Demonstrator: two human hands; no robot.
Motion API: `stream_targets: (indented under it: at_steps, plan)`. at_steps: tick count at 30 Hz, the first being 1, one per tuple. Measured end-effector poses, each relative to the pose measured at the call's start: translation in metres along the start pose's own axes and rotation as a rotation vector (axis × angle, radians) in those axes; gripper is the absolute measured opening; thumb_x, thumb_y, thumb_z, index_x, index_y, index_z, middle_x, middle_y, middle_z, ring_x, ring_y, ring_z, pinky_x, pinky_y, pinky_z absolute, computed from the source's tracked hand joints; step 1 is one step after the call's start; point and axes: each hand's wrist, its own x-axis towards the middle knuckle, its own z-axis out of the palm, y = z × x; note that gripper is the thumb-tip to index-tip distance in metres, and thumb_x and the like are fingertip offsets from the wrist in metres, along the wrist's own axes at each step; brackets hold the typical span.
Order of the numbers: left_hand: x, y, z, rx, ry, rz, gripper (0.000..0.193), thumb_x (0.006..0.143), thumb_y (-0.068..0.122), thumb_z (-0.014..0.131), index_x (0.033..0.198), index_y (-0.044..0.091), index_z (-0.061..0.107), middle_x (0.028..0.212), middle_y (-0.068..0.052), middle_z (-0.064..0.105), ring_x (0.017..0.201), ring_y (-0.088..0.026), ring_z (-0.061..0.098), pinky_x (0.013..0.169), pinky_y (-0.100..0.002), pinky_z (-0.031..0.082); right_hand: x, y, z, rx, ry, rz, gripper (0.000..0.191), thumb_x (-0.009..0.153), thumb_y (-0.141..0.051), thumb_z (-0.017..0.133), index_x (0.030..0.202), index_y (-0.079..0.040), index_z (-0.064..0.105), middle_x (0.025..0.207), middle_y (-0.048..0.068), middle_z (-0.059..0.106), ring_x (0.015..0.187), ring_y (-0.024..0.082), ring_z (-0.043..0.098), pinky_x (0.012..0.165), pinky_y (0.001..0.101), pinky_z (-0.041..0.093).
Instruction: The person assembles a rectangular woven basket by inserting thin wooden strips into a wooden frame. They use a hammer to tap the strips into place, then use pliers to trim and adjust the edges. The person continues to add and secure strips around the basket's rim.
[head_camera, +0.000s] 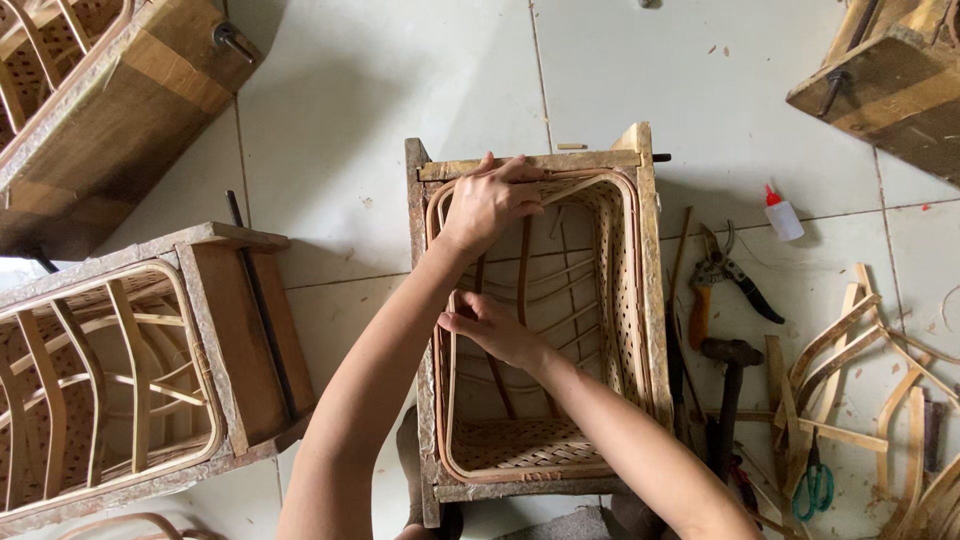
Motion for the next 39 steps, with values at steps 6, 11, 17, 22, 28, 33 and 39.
stream_targets:
  at_steps: [6, 11, 17, 22, 28, 33, 39]
  plan:
    - [-0.002, -0.002, 0.0, -0.001, 0.0, -0.005, 0.025, 0.085, 0.048, 0.07, 0.089, 0.025, 0.08, 0.127, 0.009, 0.068, 0.093, -0.016, 0.073, 0.1, -0.039, 0.055, -0.004, -0.005, 0.001, 0.177, -0.032, 0.003, 0.072, 0.094, -0.057, 0.065, 0.14, -0.002, 0.055, 0.134, 0.01, 0.064, 0.129, 0.017, 0.054, 0.117, 0.0353, 0.037]
    - [-0.001, -0.001, -0.002, -0.046, -0.043, -0.048, 0.024, 0.086, 0.047, 0.07, 0.092, 0.027, 0.08, 0.128, 0.012, 0.069, 0.096, -0.017, 0.073, 0.101, -0.038, 0.056, -0.004, 0.007, 0.002, 0.325, -0.017, 0.083, 0.051, 0.1, -0.05, 0.071, 0.124, -0.005, 0.063, 0.107, 0.001, 0.057, 0.102, 0.013, 0.048, 0.098, 0.0319, 0.042]
    - [-0.004, -0.004, 0.0, 0.049, 0.143, 0.072, 0.021, 0.085, 0.047, 0.07, 0.085, 0.029, 0.08, 0.122, 0.013, 0.071, 0.114, -0.016, 0.073, 0.102, -0.04, 0.057, -0.005, 0.002, 0.006, 0.535, -0.025, 0.058, 0.037, 0.092, -0.04, 0.079, 0.11, -0.013, 0.06, 0.106, -0.004, 0.056, 0.104, 0.009, 0.051, 0.1, 0.0249, 0.043]
    - [-0.005, -0.003, 0.003, 0.026, 0.096, 0.038, 0.02, 0.089, 0.042, 0.071, 0.091, 0.025, 0.081, 0.127, 0.011, 0.072, 0.103, -0.01, 0.072, 0.098, -0.037, 0.059, -0.006, -0.018, 0.004, 0.376, -0.068, 0.088, 0.037, 0.092, -0.046, 0.071, 0.113, -0.017, 0.06, 0.109, -0.001, 0.059, 0.107, 0.011, 0.055, 0.102, 0.0242, 0.046]
    - [-0.008, 0.0, -0.001, -0.007, 0.007, -0.027, 0.023, 0.088, 0.041, 0.074, 0.097, 0.022, 0.082, 0.123, 0.008, 0.073, 0.095, -0.014, 0.072, 0.075, -0.032, 0.061, -0.013, -0.036, 0.01, -0.367, 0.324, -0.009, 0.053, 0.115, -0.041, 0.06, 0.123, 0.011, 0.055, 0.114, 0.027, 0.053, 0.107, 0.035, 0.052, 0.079, 0.0429, 0.046]
    - [-0.007, 0.001, -0.004, 0.034, 0.102, 0.065, 0.023, 0.086, 0.044, 0.074, 0.092, 0.024, 0.082, 0.121, 0.009, 0.073, 0.086, -0.007, 0.073, 0.095, -0.038, 0.059, -0.06, -0.042, -0.012, 0.829, 0.939, -0.403, 0.043, 0.11, -0.05, 0.068, 0.106, -0.007, 0.064, 0.092, 0.009, 0.065, 0.077, 0.019, 0.063, 0.07, 0.0328, 0.055]
    - [-0.005, 0.001, -0.015, 0.004, 0.09, 0.108, 0.021, 0.084, 0.042, 0.076, 0.091, 0.023, 0.082, 0.117, 0.009, 0.074, 0.091, -0.01, 0.073, 0.098, -0.039, 0.057, -0.077, -0.045, -0.039, 1.198, 1.088, -0.465, 0.064, 0.091, -0.049, 0.07, 0.139, -0.007, 0.062, 0.127, 0.001, 0.068, 0.083, 0.008, 0.06, 0.079, 0.0257, 0.053]
